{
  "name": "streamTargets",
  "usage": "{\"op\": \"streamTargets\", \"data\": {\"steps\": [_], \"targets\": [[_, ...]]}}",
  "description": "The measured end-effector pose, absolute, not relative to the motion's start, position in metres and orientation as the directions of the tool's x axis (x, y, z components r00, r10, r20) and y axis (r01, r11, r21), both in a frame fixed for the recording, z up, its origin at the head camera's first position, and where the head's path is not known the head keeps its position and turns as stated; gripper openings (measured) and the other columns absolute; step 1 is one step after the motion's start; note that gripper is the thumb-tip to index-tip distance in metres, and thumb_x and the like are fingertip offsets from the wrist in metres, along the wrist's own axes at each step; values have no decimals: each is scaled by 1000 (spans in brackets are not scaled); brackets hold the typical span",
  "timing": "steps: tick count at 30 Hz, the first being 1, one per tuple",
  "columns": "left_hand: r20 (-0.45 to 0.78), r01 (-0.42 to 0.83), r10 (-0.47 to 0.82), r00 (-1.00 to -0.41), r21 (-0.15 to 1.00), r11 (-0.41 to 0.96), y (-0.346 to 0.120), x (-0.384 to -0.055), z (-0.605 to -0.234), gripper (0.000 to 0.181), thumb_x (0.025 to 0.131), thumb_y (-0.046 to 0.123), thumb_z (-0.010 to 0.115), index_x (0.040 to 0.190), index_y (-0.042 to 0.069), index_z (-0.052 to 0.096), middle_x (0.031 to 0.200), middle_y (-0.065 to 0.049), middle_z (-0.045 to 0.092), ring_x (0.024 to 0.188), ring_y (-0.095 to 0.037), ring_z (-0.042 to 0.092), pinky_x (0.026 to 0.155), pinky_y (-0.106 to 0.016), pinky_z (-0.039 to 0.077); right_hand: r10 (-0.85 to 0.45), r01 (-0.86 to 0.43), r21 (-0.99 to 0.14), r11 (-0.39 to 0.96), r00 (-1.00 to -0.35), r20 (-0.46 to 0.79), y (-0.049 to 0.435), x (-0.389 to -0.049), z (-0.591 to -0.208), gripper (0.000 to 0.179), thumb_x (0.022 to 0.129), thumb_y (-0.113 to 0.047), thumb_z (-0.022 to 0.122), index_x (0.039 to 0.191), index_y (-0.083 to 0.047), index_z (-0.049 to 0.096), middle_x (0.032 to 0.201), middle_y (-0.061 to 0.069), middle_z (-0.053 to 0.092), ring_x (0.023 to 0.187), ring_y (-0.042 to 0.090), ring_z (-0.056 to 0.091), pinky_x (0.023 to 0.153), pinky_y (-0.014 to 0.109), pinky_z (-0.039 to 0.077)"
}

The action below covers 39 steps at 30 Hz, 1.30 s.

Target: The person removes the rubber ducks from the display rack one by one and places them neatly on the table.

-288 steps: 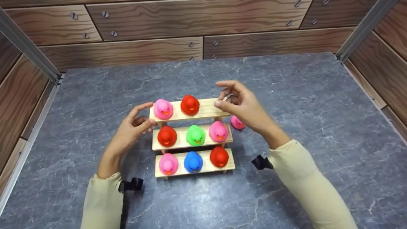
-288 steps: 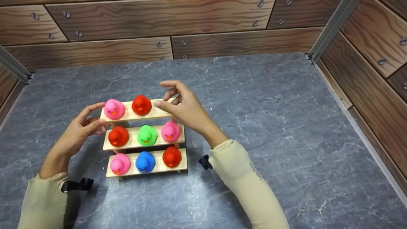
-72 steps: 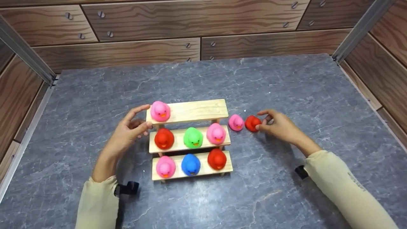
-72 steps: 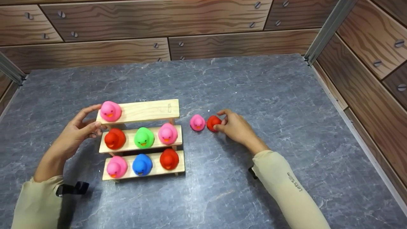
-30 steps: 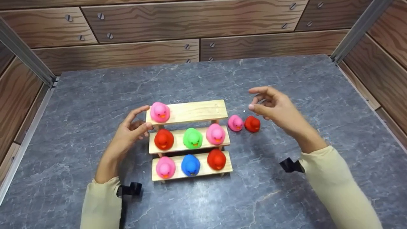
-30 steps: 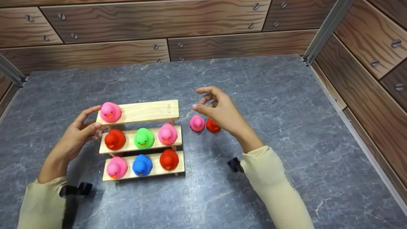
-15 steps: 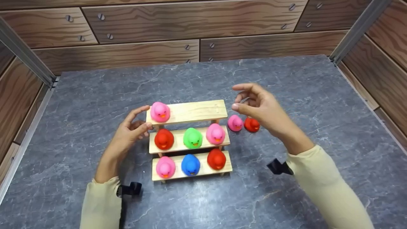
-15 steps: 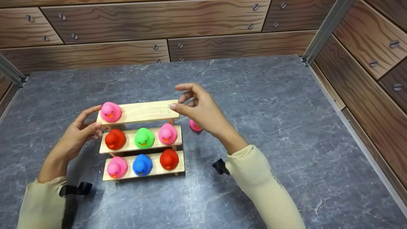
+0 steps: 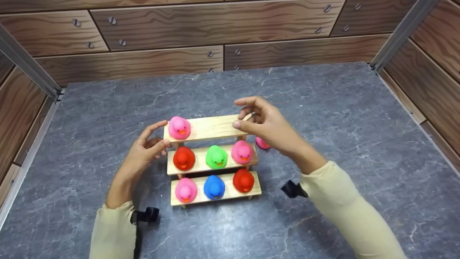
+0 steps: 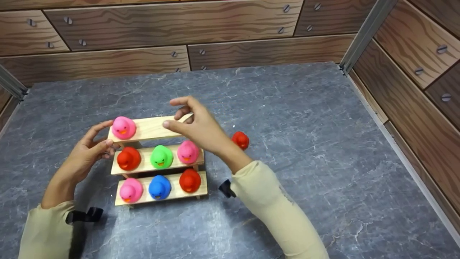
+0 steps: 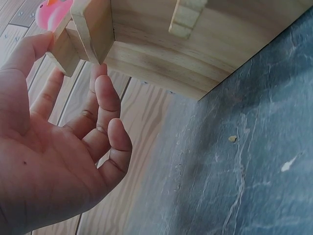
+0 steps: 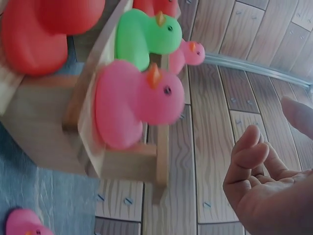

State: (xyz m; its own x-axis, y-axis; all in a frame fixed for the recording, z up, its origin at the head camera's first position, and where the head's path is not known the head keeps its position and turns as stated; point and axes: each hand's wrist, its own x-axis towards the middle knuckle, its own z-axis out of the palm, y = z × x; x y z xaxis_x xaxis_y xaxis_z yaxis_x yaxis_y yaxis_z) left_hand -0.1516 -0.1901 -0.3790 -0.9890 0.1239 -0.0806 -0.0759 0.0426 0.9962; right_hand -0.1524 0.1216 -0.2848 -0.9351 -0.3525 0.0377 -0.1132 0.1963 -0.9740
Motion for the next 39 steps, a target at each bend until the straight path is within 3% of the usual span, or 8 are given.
{"op": "streamTargets", "data": {"steps": [19, 27, 39], "targets": [[-70, -59, 141, -988, 995, 75, -192, -151, -381, 51, 93, 2, 58, 141, 15, 45, 80, 4, 65, 66, -9, 56, 63, -20, 46, -399, -112, -961, 251, -917, 2, 66, -155, -296, 44, 87, -17, 70, 127, -9, 54, 98, 2, 54, 77, 14, 51, 71, 23, 44], [-79, -69, 142, -987, 995, 78, -191, -152, -380, 50, 93, 3, 61, 139, 17, 47, 80, 4, 63, 65, -8, 52, 62, -19, 44, -398, -93, -950, 298, -916, -36, 51, -159, -301, 47, 86, -20, 72, 128, -11, 54, 100, 3, 52, 78, 14, 51, 72, 23, 45], [-77, -61, 149, -986, 992, 111, -193, -153, -378, 52, 92, 5, 62, 140, 14, 45, 83, 1, 60, 67, -7, 53, 63, -19, 46, -414, -140, -872, 469, -907, -77, 35, -164, -297, 56, 85, -26, 74, 134, -13, 50, 105, 6, 52, 83, 15, 59, 71, 23, 48]]}}
